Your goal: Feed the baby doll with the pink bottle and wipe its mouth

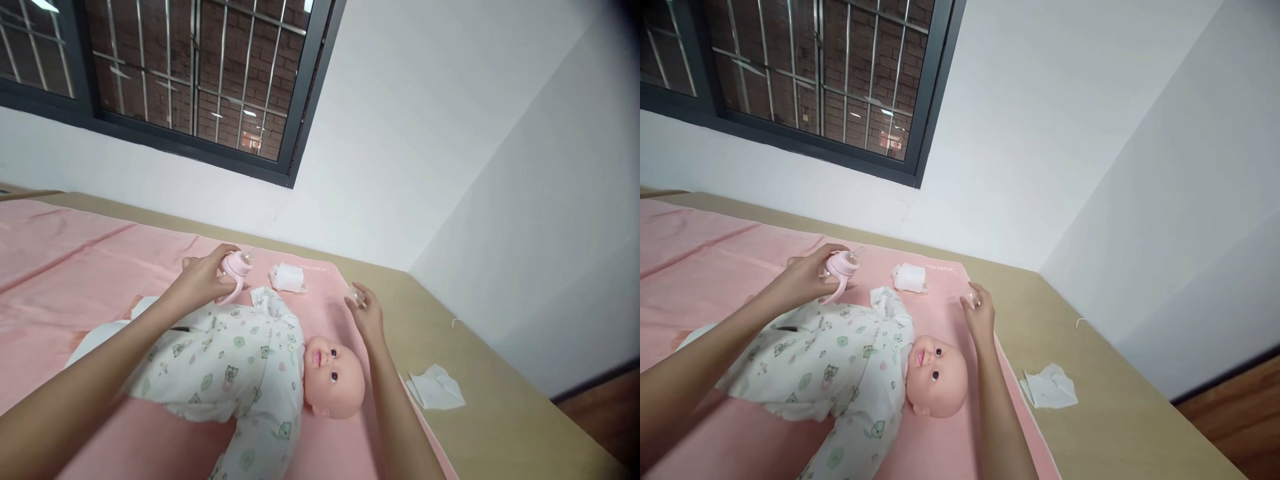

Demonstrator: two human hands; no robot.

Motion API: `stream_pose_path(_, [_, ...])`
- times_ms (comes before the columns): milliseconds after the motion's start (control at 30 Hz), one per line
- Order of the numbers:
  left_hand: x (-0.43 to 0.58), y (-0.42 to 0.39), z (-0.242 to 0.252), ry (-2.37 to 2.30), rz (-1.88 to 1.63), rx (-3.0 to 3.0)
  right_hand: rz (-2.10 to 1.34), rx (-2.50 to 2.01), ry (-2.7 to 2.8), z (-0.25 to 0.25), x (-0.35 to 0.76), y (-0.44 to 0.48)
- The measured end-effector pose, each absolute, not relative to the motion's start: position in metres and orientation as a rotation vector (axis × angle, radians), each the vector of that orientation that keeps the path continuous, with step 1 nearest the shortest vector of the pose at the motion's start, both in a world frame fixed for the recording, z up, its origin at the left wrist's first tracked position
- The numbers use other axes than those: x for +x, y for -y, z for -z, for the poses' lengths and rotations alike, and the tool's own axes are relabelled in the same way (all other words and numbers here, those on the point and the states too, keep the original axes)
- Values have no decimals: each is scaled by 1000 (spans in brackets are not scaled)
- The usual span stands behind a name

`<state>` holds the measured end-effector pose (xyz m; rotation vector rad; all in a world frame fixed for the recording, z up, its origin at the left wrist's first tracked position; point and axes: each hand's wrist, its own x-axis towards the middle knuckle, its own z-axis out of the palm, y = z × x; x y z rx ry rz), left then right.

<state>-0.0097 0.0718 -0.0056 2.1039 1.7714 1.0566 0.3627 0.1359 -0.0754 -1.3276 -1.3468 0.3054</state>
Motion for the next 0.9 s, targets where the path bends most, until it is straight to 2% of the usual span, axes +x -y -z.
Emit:
stream_pose_path(133, [-22, -92, 18, -1815, -1129, 2010, -196, -1499, 1474, 132, 379, -154])
stream_pose_path(267, [-31, -111, 32, -1923, -1118, 1971, -263, -1543, 1497, 159, 387, -158])
stream_pose_path(400, [-41, -128, 47, -1930, -1059, 1953, -325, -1500, 1428, 163, 387, -160])
stream_pose_path(600, [-57, -149, 70, -1626, -1205, 1627, -393, -1456, 1372, 163, 386, -159])
stream_pose_path(900, [-72, -164, 89, -1550, -1266, 1417, -359, -1433, 1345, 165, 389, -158])
